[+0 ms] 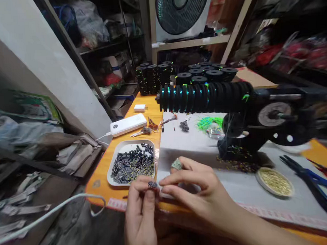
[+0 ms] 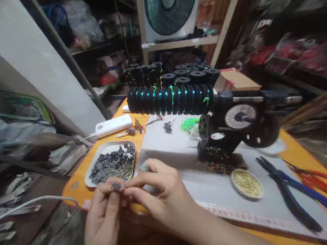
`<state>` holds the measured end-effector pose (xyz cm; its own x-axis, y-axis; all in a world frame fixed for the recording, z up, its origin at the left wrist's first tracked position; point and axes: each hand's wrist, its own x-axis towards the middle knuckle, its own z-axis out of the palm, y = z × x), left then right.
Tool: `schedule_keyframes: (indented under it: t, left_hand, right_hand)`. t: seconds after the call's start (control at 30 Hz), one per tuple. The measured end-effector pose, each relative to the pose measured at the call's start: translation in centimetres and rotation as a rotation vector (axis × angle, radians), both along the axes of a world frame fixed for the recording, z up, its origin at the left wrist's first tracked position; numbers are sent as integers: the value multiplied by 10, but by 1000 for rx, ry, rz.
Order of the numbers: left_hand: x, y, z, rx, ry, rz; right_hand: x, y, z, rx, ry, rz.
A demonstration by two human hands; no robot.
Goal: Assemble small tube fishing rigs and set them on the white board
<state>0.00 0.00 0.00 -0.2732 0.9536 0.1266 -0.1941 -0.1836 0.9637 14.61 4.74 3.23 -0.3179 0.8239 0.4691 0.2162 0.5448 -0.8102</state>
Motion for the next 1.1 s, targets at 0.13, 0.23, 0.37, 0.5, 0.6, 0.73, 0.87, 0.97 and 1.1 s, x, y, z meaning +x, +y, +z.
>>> schedule_keyframes:
  t: [0.13, 0.23, 0.37, 0.5, 0.6, 0.73, 0.87, 0.97, 1.1]
  left_hand:
    - [5, -4, 2, -80, 16, -74]
    - [8, -8, 4, -115, 82, -79]
    - [12, -11, 9, -106, 58, 44]
    - [14, -10, 13, -87, -98, 59]
    - [11, -11, 13, -22, -129, 38]
    - [6, -16, 14, -30, -65, 48]
    - [5, -21, 14, -102, 53, 93]
    - [2, -22, 11, -117, 156, 126]
    - [-1, -24, 6, -145, 310, 135]
  right_hand:
    - [3, -3, 4, 16, 36, 20]
    - [5, -6, 6, 40, 19, 25]
    - [6, -9, 8, 58, -12, 20]
    - [6, -9, 10, 97, -51, 52]
    - [7, -6, 10, 157, -99, 58]
    - [7, -5, 9, 203, -191, 79]
    - [6, -8, 10, 201, -248, 97]
    - [6, -9, 10, 207, -278, 91]
    - [6, -9, 11, 225, -307, 81]
